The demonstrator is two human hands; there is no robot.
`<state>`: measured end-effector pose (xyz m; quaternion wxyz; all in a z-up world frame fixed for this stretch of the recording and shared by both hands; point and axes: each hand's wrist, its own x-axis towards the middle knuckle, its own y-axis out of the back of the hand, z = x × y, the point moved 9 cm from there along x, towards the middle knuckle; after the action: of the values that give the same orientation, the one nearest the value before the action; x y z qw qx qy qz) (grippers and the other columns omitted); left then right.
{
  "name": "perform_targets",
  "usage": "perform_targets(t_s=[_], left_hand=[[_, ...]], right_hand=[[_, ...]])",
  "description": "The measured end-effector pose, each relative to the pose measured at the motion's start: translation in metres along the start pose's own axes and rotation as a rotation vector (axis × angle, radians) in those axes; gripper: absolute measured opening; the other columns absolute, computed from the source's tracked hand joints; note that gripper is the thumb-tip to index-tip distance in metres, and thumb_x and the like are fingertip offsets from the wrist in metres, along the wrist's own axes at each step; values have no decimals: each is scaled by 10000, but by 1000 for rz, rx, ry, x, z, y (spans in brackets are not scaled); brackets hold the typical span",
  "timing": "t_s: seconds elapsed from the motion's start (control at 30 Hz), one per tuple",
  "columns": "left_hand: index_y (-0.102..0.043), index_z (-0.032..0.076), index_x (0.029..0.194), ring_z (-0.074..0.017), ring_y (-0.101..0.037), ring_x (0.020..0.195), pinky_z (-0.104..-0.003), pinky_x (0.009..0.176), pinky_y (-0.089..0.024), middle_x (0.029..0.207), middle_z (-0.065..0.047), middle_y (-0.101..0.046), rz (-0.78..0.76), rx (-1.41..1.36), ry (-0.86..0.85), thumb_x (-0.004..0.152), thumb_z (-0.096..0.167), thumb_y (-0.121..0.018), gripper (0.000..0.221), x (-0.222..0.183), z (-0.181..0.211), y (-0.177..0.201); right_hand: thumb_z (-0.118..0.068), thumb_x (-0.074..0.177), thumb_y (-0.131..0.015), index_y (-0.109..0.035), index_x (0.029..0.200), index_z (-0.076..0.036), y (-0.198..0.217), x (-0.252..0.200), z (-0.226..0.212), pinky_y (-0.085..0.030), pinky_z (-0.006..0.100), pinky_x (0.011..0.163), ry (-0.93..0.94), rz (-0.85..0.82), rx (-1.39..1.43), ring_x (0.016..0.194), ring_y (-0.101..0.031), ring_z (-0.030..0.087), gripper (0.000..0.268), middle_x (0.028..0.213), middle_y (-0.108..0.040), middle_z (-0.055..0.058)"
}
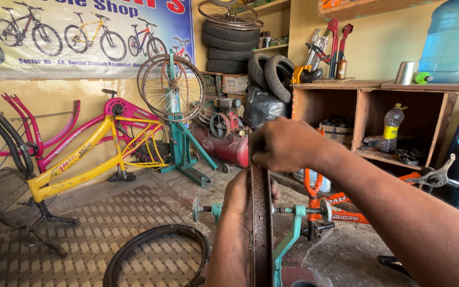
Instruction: The person threads and tightens spokes on a bicycle wheel while it is held in a truing stand. They insert spokes through the hub, connect them to the rim, and use their fingers or a small tool to tighten the spoke nipples.
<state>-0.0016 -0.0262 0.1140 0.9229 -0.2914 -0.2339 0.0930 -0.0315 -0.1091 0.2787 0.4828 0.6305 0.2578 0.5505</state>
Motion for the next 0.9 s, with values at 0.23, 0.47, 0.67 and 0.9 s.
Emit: perform_targets(t_s=[0.23,0.47,0.67,0.9], left_hand=[[-642,71,958,-222,-675,613,-342,549,-548,694,-99,-674,-7,-20,19,999,383,-514,340,-2,-2,4],[-649,0,1008,-244,-690,623,-353,564,-571,750,-145,-713,22,-43,33,1003,371,-508,396,2,-4,10],[-642,38,1000,-268,-669,565,-394,530,-567,708,-151,-686,99,25,55,1010,379,-489,374,10,-8,16],[-645,29,973,-236,-665,562,-362,522,-571,696,-147,-680,111,66,21,1024,366,-493,374,-4,2,4]], right_hand=[[-324,864,-669,-712,1189,-225,-8,-1,11,-570,478,825,-19,54,-5,880,-736,341,342,903,-766,139],[-291,858,-670,-704,1163,-180,-13,0,21,-580,451,829,64,134,156,869,-760,323,327,903,-778,137],[-307,854,-684,-713,1150,-195,-8,-1,16,-578,462,821,48,132,98,884,-739,349,318,958,-771,144],[-280,858,-672,-701,1163,-195,-8,-5,15,-579,433,843,7,94,180,941,-748,304,318,1001,-776,111]])
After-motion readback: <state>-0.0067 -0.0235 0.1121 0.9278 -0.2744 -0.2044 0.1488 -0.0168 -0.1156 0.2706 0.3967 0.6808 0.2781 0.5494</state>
